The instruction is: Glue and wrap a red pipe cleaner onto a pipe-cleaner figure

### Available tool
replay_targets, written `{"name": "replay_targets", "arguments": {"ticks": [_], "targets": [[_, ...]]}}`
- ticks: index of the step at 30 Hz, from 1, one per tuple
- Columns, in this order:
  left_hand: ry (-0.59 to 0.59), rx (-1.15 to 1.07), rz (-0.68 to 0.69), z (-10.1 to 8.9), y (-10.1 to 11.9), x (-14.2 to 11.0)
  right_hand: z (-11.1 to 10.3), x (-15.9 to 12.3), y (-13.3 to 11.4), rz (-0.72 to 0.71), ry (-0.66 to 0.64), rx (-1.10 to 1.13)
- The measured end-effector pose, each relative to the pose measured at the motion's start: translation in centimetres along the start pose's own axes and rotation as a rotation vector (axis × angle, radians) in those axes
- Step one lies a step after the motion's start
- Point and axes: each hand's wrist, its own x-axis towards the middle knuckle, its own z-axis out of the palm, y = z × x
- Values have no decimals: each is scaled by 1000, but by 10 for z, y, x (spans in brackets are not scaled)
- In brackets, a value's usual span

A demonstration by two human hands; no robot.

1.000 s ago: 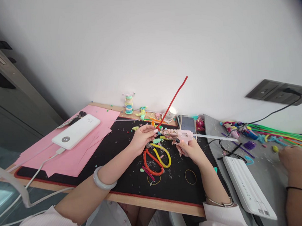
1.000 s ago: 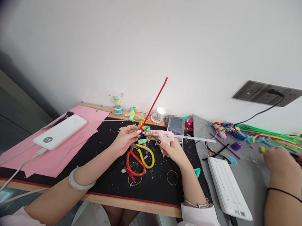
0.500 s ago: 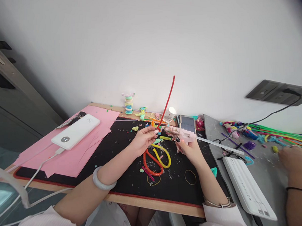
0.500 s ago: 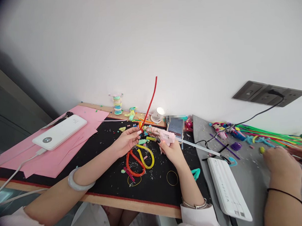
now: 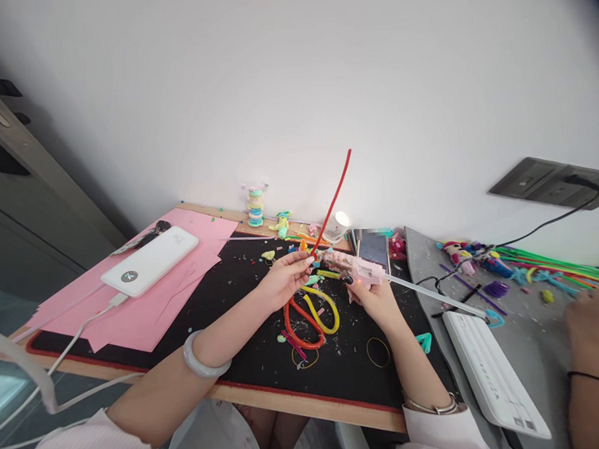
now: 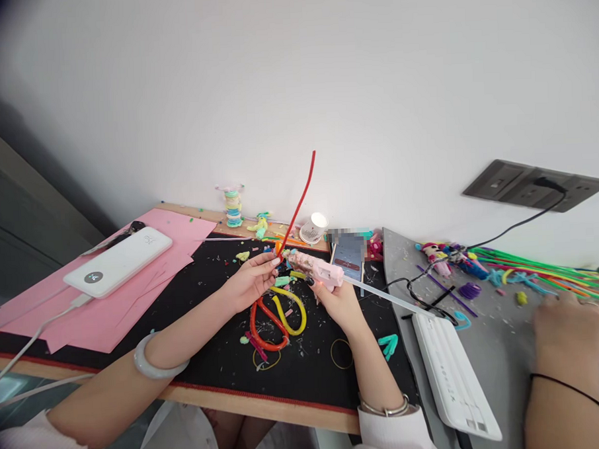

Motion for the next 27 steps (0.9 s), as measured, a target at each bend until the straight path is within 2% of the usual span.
{"name": "replay_targets", "arguments": {"ticks": [22, 27], "targets": [[33, -11, 27, -3, 2, 3, 0, -1, -6, 84, -77, 47], [46, -10, 34, -3, 2, 4, 1, 0, -9, 64, -103, 47]]}}
